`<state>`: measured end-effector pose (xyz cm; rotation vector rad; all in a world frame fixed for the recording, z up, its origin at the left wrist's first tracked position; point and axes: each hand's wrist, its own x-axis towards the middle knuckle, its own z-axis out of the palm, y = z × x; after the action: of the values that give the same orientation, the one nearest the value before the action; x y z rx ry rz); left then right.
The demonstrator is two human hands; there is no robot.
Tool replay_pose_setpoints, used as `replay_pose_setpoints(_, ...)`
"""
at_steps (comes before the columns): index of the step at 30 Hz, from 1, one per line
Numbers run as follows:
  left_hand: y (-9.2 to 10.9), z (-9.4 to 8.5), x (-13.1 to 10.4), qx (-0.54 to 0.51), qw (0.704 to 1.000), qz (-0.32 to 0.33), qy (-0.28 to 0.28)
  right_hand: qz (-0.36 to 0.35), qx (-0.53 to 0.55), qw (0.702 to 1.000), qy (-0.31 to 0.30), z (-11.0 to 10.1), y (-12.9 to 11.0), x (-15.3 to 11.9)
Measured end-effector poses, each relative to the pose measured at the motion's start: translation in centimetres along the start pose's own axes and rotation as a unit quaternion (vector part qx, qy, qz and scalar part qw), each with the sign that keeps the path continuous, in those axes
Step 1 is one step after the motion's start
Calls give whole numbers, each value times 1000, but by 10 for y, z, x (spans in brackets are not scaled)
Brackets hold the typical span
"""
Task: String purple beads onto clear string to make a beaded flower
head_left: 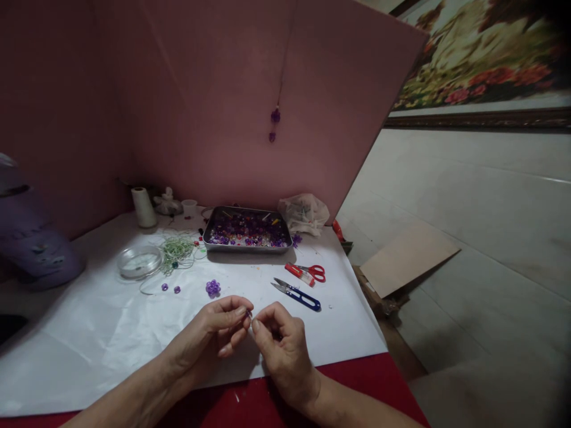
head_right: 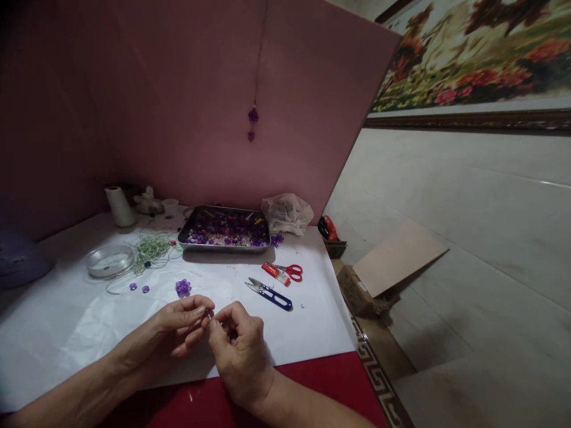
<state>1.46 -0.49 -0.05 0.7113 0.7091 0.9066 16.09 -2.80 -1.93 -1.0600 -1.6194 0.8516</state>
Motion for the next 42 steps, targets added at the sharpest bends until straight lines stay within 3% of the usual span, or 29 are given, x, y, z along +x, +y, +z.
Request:
replay_pose_setpoints(20, 1, 1, -2, -2, 999, -31, 38, -5, -8, 1000, 5, 0, 1, 0)
replay_pose_setpoints(42, 1, 1, 0, -6, 999, -25, 39, -6, -26, 1000, -3, -1, 2, -1)
